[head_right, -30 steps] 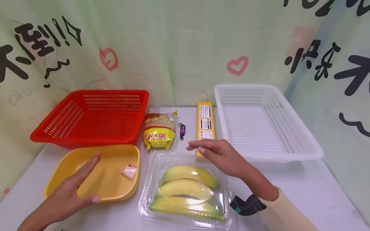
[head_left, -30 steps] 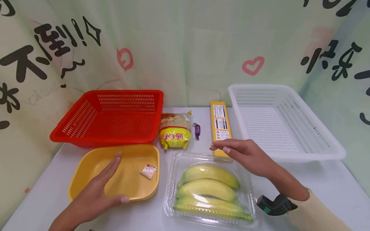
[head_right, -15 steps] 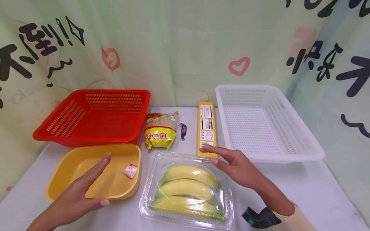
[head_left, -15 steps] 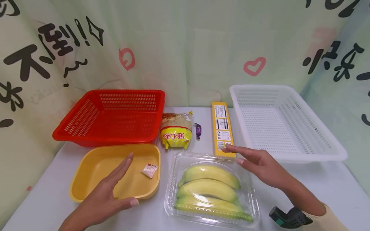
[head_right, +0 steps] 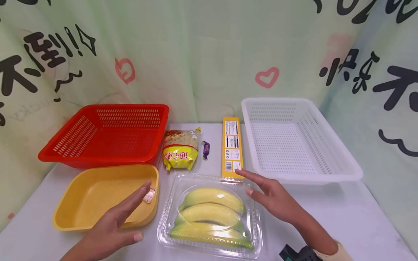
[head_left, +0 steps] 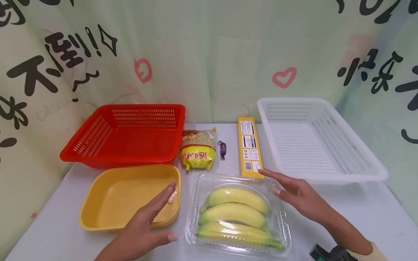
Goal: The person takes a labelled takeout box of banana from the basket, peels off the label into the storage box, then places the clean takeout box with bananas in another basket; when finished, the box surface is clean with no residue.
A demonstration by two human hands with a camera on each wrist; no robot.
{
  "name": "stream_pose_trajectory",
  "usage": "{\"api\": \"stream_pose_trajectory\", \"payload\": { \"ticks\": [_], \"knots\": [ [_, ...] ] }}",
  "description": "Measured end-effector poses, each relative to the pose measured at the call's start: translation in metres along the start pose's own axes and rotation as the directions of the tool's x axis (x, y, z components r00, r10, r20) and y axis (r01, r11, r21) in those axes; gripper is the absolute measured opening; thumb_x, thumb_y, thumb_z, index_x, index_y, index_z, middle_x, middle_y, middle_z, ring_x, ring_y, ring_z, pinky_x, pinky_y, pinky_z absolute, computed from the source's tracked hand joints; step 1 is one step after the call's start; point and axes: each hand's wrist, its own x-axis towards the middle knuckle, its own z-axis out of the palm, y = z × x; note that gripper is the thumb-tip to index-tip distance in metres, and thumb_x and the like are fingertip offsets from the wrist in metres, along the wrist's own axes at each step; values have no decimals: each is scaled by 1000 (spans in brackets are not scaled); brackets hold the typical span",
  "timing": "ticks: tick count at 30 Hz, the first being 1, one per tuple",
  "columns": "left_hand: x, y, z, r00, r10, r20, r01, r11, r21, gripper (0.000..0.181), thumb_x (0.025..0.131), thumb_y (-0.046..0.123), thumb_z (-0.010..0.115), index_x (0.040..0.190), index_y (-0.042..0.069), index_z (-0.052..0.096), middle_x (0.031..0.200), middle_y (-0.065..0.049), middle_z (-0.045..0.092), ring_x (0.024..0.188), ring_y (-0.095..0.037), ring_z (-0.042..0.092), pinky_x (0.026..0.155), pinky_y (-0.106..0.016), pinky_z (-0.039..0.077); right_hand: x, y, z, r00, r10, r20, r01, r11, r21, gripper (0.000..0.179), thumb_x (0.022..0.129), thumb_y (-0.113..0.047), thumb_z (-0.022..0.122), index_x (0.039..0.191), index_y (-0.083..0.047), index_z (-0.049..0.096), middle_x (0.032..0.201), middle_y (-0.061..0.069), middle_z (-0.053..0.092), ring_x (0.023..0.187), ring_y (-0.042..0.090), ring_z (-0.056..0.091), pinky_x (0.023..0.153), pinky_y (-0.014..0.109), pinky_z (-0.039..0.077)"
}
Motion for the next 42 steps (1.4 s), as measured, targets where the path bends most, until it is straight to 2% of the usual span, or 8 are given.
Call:
{"api": "stream_pose_trajectory", "payload": {
  "ticks": [7, 10, 13, 18, 28, 33, 37, 42],
  "knots": [
    [2, 4, 31, 1000, 0, -19, 2, 995, 97, 87, 85, 41, 74, 155, 21, 26, 159, 15, 18, 145, -12, 18, 111, -24, 20, -8, 8, 0, 999, 44, -2, -43, 996, 75, 49, 101, -10, 52, 149, -13, 41, 153, 11, 36, 135, -2, 31, 100, 14, 34],
    [3, 9, 41, 995, -99, 7, 98, 994, 53, 93, 82, 44, 76, 156, 18, 24, 159, 21, 12, 145, -10, 14, 114, -36, 21, -11, 11, 1, 996, 89, 3, -88, 988, 123, 48, 103, -12, 49, 150, -13, 39, 153, 12, 35, 134, -1, 34, 98, 16, 38],
    [4, 14, 49, 974, -223, 30, 223, 975, -8, 100, 79, 45, 78, 156, 16, 21, 158, 26, 7, 145, -7, 11, 114, -44, 20, -14, 14, 2, 992, 130, 3, -129, 981, 145, 48, 104, -15, 47, 151, -15, 38, 153, 11, 36, 133, 0, 35, 96, 17, 39],
    [6, 8, 58, 959, -273, 73, 278, 958, -65, 102, 81, 46, 76, 157, 17, 15, 160, 19, 3, 146, -16, 8, 113, -52, 18, -15, 16, 3, 984, 176, 14, -176, 973, 149, 47, 104, -19, 47, 150, -17, 39, 152, 6, 37, 131, -2, 37, 95, 18, 41],
    [14, -16, 68, 983, -180, 36, 181, 983, -42, 113, 79, 37, 81, 157, 24, 1, 161, 13, -8, 145, -12, -1, 115, -50, 10, -10, 22, 6, 990, 110, 83, -125, 969, 215, 47, 104, -13, 46, 150, -18, 39, 151, 5, 40, 129, 8, 45, 96, 21, 44],
    [16, -25, 74, 998, -53, -28, 52, 997, -49, 115, 77, 33, 83, 158, 20, 1, 163, 4, -4, 147, -19, 0, 115, -34, 9, -10, 22, 7, 990, 118, 72, -131, 970, 205, 48, 104, -13, 47, 150, -17, 39, 150, 5, 42, 129, 5, 45, 96, 20, 44],
    [18, -27, 78, 998, -9, -57, 5, 998, -70, 118, 74, 33, 86, 158, 22, 3, 163, 5, 0, 147, -20, 3, 113, -21, 7, -10, 22, 8, 993, 106, 51, -114, 973, 199, 47, 104, -12, 46, 151, -15, 38, 150, 5, 42, 129, 3, 43, 96, 18, 42],
    [20, -23, 79, 996, -30, -85, 23, 997, -78, 121, 71, 35, 88, 158, 23, 4, 162, 8, 3, 147, -18, 6, 112, -19, 10, -5, 19, 9, 993, 115, 25, -118, 973, 197, 47, 104, -14, 47, 150, -13, 39, 149, 4, 43, 130, 0, 40, 96, 16, 41]
  ]
}}
